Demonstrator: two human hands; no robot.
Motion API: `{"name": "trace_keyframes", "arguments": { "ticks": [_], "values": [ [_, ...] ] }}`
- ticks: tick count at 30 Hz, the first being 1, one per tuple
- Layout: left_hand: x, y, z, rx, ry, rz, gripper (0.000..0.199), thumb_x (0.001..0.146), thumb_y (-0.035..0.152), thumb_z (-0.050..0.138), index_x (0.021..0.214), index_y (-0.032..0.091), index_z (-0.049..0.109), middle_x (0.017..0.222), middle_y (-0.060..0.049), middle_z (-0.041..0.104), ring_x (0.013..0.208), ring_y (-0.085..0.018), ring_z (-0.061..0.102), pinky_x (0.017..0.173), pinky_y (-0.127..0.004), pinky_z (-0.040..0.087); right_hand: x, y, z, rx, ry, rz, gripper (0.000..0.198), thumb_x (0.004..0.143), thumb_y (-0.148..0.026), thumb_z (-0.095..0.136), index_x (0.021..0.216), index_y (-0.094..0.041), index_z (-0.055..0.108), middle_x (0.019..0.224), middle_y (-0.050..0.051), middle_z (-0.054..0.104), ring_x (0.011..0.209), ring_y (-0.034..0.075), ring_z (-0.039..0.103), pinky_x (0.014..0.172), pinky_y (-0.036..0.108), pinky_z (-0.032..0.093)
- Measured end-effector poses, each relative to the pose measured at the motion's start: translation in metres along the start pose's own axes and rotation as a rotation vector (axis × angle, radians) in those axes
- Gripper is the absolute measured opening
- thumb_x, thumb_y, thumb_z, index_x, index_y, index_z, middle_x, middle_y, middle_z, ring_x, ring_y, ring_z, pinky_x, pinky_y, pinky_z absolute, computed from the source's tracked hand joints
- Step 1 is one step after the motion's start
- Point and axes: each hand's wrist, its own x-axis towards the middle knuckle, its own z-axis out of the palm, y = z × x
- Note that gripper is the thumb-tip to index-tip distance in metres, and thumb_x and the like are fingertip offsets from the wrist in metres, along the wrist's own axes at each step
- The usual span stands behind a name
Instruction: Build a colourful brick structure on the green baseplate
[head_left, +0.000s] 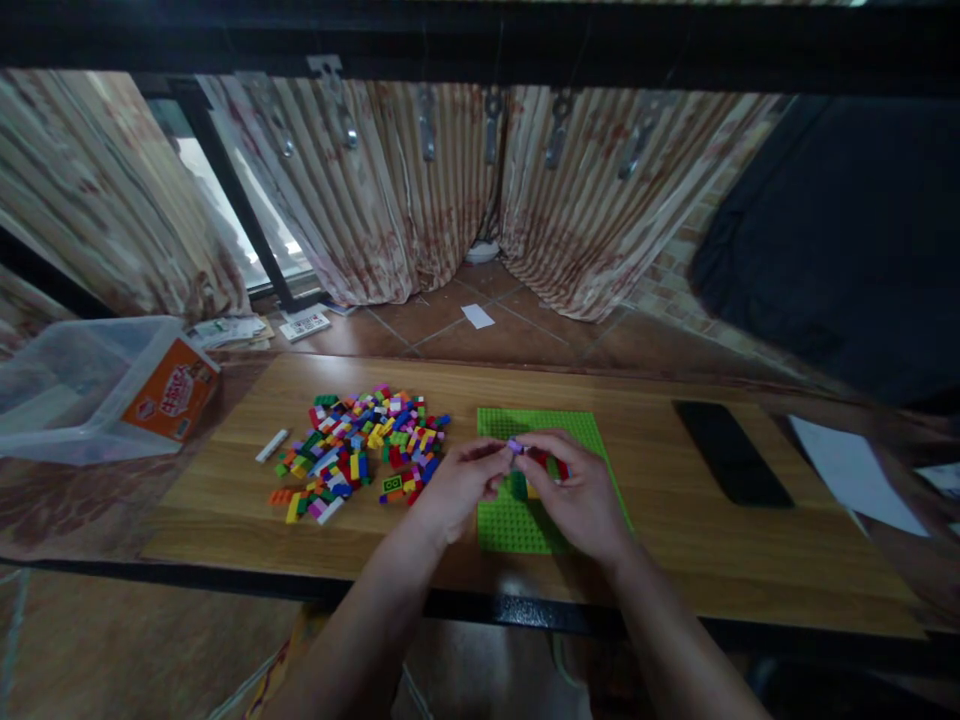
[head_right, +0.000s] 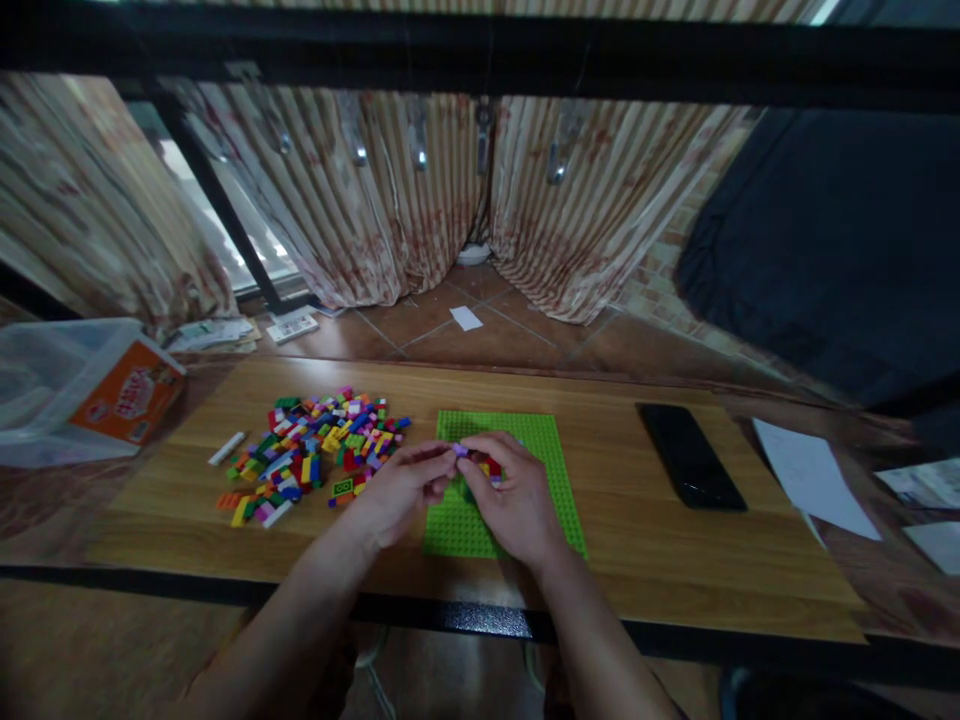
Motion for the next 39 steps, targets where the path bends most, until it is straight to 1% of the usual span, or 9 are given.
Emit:
{"name": "trace_keyframes", "arguments": {
  "ticks": [3,8,11,14,17,20,23,28,39],
  "values": [
    [0.003,-0.011,0.012,-0.192,-0.011,-0.095,0.036,0.059,0.040,0.082,0.078,0.014,0.066,0.062,0.003,0.052,0.052,-0.005,0.043,0.051,-0.019,0.032,-0.002,0.000,-0.003,-0.020,0.005,-0.004,0.016,0.085,-0.028,0.060,0.099,-0.026,0.068,0.099,0.004,0.069,0.093,0.019,0.064,0.085,0.034,0.050],
    [0.002,-0.011,0.012,-0.236,-0.057,-0.138,0.034,0.060,0.037,0.082,0.080,0.014,0.067,0.066,0.002,0.057,0.053,-0.005,0.045,0.052,-0.019,0.034,-0.004,0.005,-0.011,-0.066,-0.028,0.030,0.015,0.084,-0.029,0.062,0.097,-0.026,0.069,0.096,0.003,0.070,0.091,0.019,0.064,0.083,0.034,0.050],
    [0.003,-0.012,0.014,-0.207,-0.077,-0.143,0.032,0.062,0.038,0.080,0.079,0.014,0.067,0.069,0.001,0.058,0.053,-0.005,0.044,0.051,-0.019,0.032,-0.004,0.008,-0.014,-0.086,-0.039,0.043,0.014,0.086,-0.030,0.060,0.096,-0.026,0.069,0.095,0.002,0.069,0.091,0.019,0.064,0.083,0.035,0.049],
    [0.006,-0.014,0.016,-0.134,-0.066,-0.107,0.031,0.064,0.037,0.077,0.083,0.014,0.068,0.070,0.001,0.058,0.052,-0.004,0.042,0.050,-0.019,0.029,-0.002,0.016,-0.024,-0.126,-0.042,0.055,0.014,0.086,-0.031,0.059,0.094,-0.026,0.069,0.093,0.003,0.069,0.090,0.020,0.063,0.083,0.036,0.049],
    [0.012,-0.016,0.014,-0.002,0.038,-0.016,0.027,0.068,0.033,0.071,0.087,0.013,0.070,0.065,0.003,0.056,0.050,-0.005,0.039,0.048,-0.020,0.025,-0.001,0.030,-0.039,-0.170,-0.009,0.063,0.013,0.084,-0.032,0.061,0.091,-0.026,0.070,0.096,0.004,0.067,0.093,0.021,0.063,0.086,0.038,0.048],
    [0.019,-0.017,0.009,0.121,0.177,0.069,0.021,0.069,0.025,0.066,0.086,0.013,0.069,0.057,0.005,0.052,0.048,-0.006,0.037,0.049,-0.021,0.027,-0.002,0.044,-0.050,-0.214,-0.021,0.078,0.012,0.083,-0.033,0.063,0.089,-0.027,0.072,0.101,0.004,0.065,0.097,0.022,0.062,0.090,0.039,0.047],
    [0.022,-0.017,0.007,0.179,0.228,0.096,0.021,0.067,0.022,0.064,0.085,0.013,0.070,0.053,0.006,0.050,0.049,-0.007,0.039,0.052,-0.022,0.031,-0.003,0.052,-0.051,-0.252,-0.058,0.097,0.013,0.083,-0.032,0.064,0.091,-0.027,0.073,0.105,0.004,0.063,0.099,0.022,0.061,0.091,0.040,0.046],
    [0.021,-0.015,0.008,0.189,0.239,0.106,0.022,0.066,0.024,0.066,0.084,0.013,0.070,0.053,0.005,0.051,0.051,-0.008,0.042,0.054,-0.023,0.033,-0.001,0.053,-0.041,-0.259,-0.097,0.109,0.012,0.082,-0.032,0.065,0.089,-0.028,0.074,0.107,0.004,0.062,0.102,0.022,0.059,0.093,0.041,0.046],
    [0.021,-0.016,0.007,0.218,0.163,0.101,0.020,0.068,0.027,0.067,0.082,0.013,0.069,0.053,0.005,0.051,0.050,-0.008,0.041,0.052,-0.023,0.031,0.001,0.051,-0.038,-0.289,-0.108,0.129,0.011,0.081,-0.028,0.065,0.087,-0.027,0.075,0.107,0.006,0.061,0.102,0.023,0.059,0.094,0.042,0.045]
  ]
}}
